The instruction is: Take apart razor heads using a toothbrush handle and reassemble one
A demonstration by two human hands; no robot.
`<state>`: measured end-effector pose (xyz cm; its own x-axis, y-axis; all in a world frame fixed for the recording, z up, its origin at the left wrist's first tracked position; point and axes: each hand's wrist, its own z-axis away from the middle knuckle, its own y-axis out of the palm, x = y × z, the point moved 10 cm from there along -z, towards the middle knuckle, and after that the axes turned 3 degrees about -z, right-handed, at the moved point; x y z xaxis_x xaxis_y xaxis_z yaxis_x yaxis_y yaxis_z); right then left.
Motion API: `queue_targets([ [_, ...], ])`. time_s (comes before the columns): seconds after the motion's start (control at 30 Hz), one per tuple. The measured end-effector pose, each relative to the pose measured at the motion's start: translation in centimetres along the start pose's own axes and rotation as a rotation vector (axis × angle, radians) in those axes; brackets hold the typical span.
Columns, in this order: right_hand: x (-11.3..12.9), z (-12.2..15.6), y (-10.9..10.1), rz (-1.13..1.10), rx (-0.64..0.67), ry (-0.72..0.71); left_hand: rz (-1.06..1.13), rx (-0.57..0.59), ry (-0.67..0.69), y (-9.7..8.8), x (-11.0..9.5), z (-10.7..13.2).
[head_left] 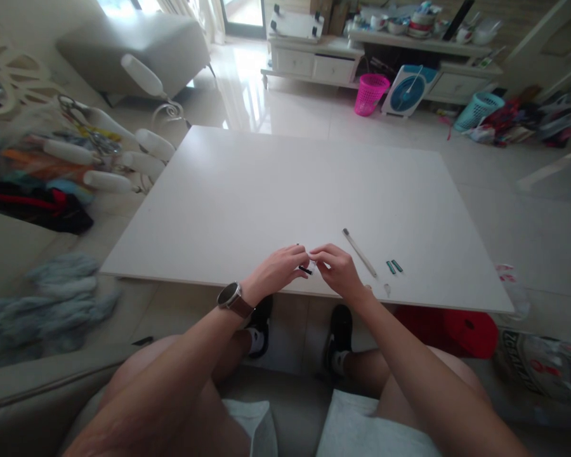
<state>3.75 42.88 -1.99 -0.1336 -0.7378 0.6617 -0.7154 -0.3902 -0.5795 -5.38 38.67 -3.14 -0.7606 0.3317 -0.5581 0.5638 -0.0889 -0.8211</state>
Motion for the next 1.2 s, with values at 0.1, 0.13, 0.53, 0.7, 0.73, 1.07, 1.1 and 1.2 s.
queue_targets([
  [0.1, -0.09, 0.05, 0.35, -0.006, 0.027, -0.010, 0.068, 0.025, -0.015, 0.36, 0.34, 0.08],
  [0.13, -0.15, 0.06, 0.44, -0.005, 0.036, -0.008, 0.085, 0.030, -0.020, 0.44, 0.45, 0.10],
  [0.53, 0.29, 0.13, 0.66, 0.000, 0.075, -0.073, 0.208, 0.098, -0.062, 0.71, 0.81, 0.05],
  [0.7, 0.25, 0.17, 0.76, -0.014, 0.078, -0.075, 0.260, 0.117, -0.092, 0.87, 0.90, 0.13],
  [0.73, 0.27, 0.17, 0.78, -0.013, 0.078, -0.076, 0.268, 0.116, -0.091, 0.90, 0.89, 0.14],
  [1.07, 0.37, 0.25, 0.95, -0.011, 0.083, -0.071, 0.255, 0.119, -0.078, 0.88, 0.83, 0.28],
  [1.1, 0.34, 0.23, 0.93, -0.013, 0.080, -0.065, 0.255, 0.115, -0.075, 0.85, 0.82, 0.29],
  [1.2, 0.33, 0.22, 1.01, -0.016, 0.087, -0.060, 0.260, 0.111, -0.072, 0.84, 0.81, 0.31],
])
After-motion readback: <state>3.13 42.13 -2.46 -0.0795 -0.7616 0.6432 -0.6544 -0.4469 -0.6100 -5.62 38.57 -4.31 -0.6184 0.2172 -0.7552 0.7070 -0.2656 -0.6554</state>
